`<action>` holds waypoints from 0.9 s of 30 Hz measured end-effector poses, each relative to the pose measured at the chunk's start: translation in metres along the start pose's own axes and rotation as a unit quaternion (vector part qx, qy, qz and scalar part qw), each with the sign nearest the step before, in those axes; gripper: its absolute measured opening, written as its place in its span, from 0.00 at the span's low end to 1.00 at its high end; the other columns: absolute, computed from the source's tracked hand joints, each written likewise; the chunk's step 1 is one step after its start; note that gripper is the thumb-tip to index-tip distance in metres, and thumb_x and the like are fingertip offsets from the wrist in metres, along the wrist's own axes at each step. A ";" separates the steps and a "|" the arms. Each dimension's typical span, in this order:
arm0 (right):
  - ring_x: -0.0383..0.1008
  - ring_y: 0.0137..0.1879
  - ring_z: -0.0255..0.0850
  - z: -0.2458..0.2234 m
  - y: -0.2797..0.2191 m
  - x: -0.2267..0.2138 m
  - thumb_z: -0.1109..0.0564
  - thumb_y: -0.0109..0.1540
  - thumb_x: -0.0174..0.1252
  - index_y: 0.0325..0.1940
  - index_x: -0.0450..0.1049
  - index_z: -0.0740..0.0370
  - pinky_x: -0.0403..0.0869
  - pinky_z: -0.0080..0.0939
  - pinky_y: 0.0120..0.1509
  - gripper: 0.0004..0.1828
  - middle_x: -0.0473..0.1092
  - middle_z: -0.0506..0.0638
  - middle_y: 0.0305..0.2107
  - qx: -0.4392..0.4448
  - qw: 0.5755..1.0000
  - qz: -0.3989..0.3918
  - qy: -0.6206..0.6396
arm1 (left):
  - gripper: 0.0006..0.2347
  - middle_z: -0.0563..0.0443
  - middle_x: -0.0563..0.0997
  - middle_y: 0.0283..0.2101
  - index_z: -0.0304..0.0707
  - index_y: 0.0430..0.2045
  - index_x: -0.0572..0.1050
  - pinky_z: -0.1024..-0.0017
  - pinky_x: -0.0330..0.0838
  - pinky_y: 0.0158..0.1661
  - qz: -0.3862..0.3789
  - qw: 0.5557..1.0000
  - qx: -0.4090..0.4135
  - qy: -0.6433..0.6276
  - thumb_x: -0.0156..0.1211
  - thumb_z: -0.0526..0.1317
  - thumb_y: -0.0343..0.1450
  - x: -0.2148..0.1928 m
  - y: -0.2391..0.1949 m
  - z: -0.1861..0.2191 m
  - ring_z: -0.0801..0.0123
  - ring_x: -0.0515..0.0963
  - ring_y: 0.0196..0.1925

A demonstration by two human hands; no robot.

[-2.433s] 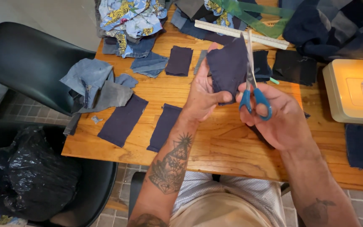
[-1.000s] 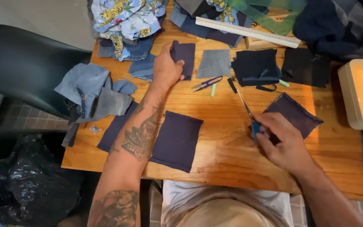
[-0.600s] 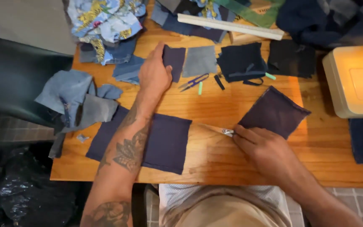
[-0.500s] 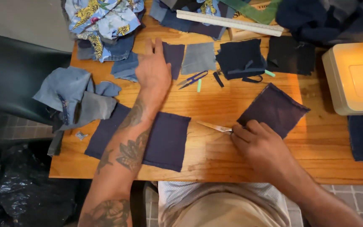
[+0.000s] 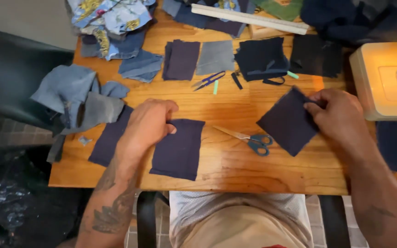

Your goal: The person cuts dark fabric pieces into smaller rectangles using scissors. They stack the cut pieces and then handle larger denim fabric pieces, folding and arranging them on the table.

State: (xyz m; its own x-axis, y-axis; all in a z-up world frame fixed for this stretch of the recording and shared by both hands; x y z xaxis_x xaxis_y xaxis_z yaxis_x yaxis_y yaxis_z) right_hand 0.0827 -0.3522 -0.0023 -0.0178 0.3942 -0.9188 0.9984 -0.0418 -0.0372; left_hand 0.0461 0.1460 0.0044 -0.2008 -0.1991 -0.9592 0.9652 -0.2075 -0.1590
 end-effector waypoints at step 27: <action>0.73 0.31 0.41 -0.286 -0.132 -0.095 0.55 0.76 0.58 0.51 0.80 0.60 0.67 0.41 0.39 0.08 0.74 0.48 0.33 -0.548 0.780 -0.154 0.260 | 0.16 0.69 0.62 0.30 0.49 0.29 0.76 0.75 0.56 0.35 0.267 0.823 0.067 -0.496 0.62 0.55 0.83 -0.070 -0.040 0.093 0.83 0.60 0.34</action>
State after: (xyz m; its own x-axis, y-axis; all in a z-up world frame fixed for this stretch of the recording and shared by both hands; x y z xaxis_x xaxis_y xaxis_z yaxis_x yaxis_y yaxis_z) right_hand -0.0322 -0.1220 0.2022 -0.5267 0.5605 -0.6391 0.4009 0.8267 0.3947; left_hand 0.0057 0.0796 0.0999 0.1434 -0.9671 -0.2099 0.9468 0.0723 0.3137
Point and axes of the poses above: each hand's wrist, its own y-axis towards the middle knuckle, its own x-axis out of the palm, z = x × y, the point moved 7 cm from there along y, towards the middle knuckle
